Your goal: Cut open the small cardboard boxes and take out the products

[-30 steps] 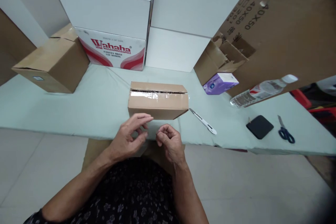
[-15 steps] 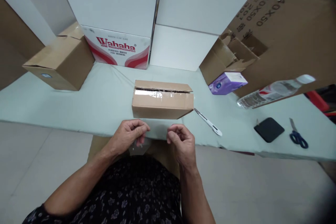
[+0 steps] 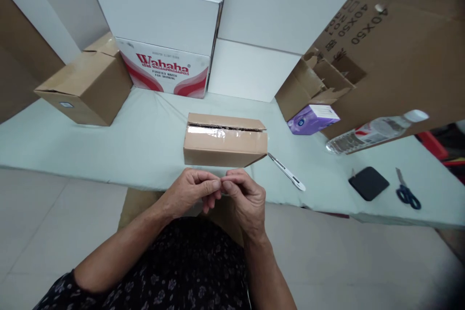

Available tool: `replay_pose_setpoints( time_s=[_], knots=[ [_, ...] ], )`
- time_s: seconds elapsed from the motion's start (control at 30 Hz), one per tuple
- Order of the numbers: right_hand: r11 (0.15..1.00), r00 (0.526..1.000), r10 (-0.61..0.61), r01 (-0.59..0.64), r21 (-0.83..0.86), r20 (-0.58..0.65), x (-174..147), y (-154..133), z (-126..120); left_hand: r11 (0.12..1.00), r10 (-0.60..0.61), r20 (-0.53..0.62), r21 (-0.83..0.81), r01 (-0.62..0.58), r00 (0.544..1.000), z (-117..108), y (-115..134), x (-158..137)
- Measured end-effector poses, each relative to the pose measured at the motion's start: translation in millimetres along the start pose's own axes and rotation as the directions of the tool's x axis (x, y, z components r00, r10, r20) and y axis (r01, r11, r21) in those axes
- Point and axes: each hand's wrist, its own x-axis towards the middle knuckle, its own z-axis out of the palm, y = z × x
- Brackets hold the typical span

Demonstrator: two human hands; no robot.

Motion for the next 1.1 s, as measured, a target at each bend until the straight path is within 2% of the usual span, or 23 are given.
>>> replay_pose_setpoints(
  time_s=[0.1,0.17,0.23,0.33,0.47,0.63,0.73,0.93,1.03,1.1],
  knots=[
    [0.989,0.99,0.101,-0.089,0.115,-0.103,0.4,-0.1,3.1,0.994,-0.002,0.029,-0.112,0.005,1.0,-0.6,0.9,0.4],
    [0.969,0.976,0.161,-0.127,0.214,-0.147,2.2,-1.0,3.0,0.989,0.021,0.007,-0.146,-0.02,1.0,-0.7,3.5,-0.8],
    [0.963,0.975,0.171,-0.134,0.236,-0.145,3.4,-1.4,2.1,0.995,0.075,-0.066,-0.066,-0.079,0.995,1.0,5.9,-2.8],
    [0.985,0.985,0.125,-0.11,0.131,-0.115,1.9,-0.7,2.1,0.976,0.202,-0.139,0.111,-0.187,0.969,7.9,5.8,-4.4],
    [0.998,0.989,0.035,-0.041,-0.041,-0.142,-1.8,0.1,5.6,0.894,0.375,-0.14,0.317,-0.317,0.917,16.6,1.1,0.1],
    [0.995,0.993,-0.002,-0.009,-0.096,-0.116,-2.8,-1.5,9.3,0.778,0.507,-0.134,0.496,-0.386,0.851,17.9,2.1,6.4],
    [0.998,0.99,-0.002,-0.008,-0.069,-0.142,0.4,-2.1,10.2,0.774,0.496,-0.121,0.509,-0.376,0.86,18.6,8.0,6.5],
    [0.981,0.976,0.061,-0.019,0.194,-0.21,14.8,-4.6,7.3,0.904,0.332,-0.166,0.336,-0.264,0.928,15.1,17.2,7.4],
    [0.99,0.984,0.034,-0.01,0.14,-0.175,21.6,-8.8,4.3,0.943,0.241,-0.082,0.257,-0.213,0.967,13.3,20.9,11.6],
    [0.998,0.988,-0.02,0.029,0.058,-0.153,27.3,-13.3,3.3,0.936,0.257,-0.044,0.259,-0.237,0.965,14.3,25.6,16.1]
  ],
)
